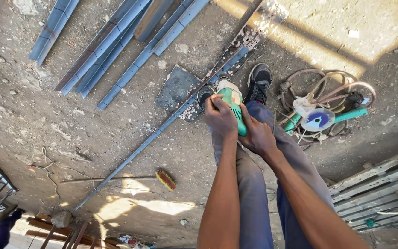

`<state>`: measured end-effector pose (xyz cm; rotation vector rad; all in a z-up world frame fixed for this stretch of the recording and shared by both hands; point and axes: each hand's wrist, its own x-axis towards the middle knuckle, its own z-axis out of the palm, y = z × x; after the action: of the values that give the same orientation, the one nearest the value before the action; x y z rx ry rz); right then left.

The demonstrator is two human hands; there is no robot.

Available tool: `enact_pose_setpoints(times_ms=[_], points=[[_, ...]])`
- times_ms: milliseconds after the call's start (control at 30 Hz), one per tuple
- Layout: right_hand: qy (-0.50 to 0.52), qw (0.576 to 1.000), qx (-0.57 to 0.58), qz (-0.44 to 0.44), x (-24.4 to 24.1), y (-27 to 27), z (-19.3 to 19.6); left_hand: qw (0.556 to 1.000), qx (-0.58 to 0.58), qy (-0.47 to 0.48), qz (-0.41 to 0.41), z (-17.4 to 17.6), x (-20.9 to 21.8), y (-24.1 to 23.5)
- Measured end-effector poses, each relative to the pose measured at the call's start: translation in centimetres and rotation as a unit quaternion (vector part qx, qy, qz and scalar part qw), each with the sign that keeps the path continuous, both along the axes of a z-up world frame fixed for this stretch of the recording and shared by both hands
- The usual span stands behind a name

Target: Drilling holes into a metal beam using a power drill

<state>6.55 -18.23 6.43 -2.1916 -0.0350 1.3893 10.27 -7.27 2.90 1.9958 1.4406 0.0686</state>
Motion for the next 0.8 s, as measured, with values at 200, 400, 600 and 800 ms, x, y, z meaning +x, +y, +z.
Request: enact_pose_setpoints(times_ms=[200,400,600,800], points=[[-0.016,1.0,0.004,0.005,-0.8,-0.3,-0.2,1.0,-0.002,0.008,0.0,-0.2,-0.5,0.0],[-0.056,0.998,0.011,-0.013,-1.0,-0.2,-0.1,1.0,-0.009,0.011,-0.005,-0.2,-0.5,0.0],[-0.064,0.998,0.011,-0.018,-1.2,-0.3,-0.2,1.0,-0.009,0.021,0.0,-0.6,-0.6,-0.2],[-0.017,0.999,-0.005,0.045,-0.5,-0.2,-0.4,0.998,0.026,0.046,0.016,-1.4,-1.0,0.3]])
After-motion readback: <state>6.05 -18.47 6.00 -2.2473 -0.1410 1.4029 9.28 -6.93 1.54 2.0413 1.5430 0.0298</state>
